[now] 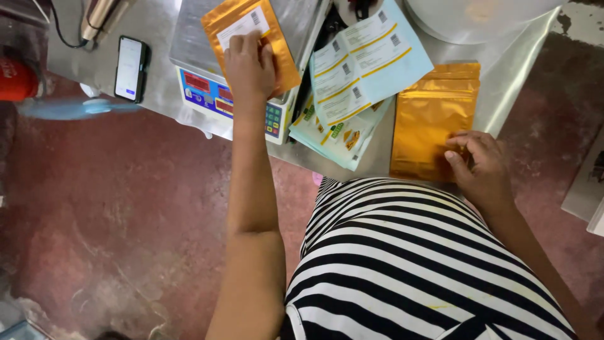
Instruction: Sorting through a bin of packets and applying adhesive labels to gold-colored pouches
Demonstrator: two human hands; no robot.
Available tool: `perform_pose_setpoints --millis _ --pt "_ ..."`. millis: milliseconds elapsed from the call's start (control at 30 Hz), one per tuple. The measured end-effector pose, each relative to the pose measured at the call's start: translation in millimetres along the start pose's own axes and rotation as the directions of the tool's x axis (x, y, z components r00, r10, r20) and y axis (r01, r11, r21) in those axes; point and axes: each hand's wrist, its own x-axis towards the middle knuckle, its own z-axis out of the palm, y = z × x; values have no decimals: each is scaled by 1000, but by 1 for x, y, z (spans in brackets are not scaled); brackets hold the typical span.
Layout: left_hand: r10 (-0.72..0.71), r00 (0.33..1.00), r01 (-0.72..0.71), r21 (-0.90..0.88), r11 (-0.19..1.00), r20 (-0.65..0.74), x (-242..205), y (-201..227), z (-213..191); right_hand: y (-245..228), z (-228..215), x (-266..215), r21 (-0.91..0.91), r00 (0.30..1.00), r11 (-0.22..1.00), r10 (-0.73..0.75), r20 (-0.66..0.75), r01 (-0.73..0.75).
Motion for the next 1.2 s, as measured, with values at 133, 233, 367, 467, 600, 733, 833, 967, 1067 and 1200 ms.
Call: perform_pose_setpoints --millis 133,233,367,467,600,733,833,967,1067,1200 --pt "52 991 -57 -29 998 -126 -7 5 3 4 4 0 -4 1000 1000 -5 13 5" --pt "55 985 -62 -35 997 -164 -8 8 3 2 5 1 -13 1000 1000 -17 13 17" --pt "-24 998 23 -26 999 -65 -6 8 4 5 8 2 -23 1000 1000 -19 5 19" --pt "-45 998 44 -23 999 -50 -5 17 -3 6 10 1 -50 999 998 -34 -8 34" --pt "-90 996 90 -24 996 -17 -1 7 4 6 12 1 -69 999 997 -40 -23 39" --pt "-69 994 82 -162 983 88 13 -6 0 4 16 -1 -50 998 998 -43 -54 40" --pt "-54 983 83 -160 984 178 37 -21 4 5 20 0 -63 996 998 -38 -83 32" --pt "-133 947 155 -54 986 292 67 -41 24 7 27 2 -33 981 996 -92 -173 87" --pt "-304 737 346 49 937 604 89 -1 -31 17 37 -1 -71 985 991 106 -140 -116" --pt "-342 647 427 48 903 682 109 11 -40 37 48 -2 -173 963 984 -78 -259 33"
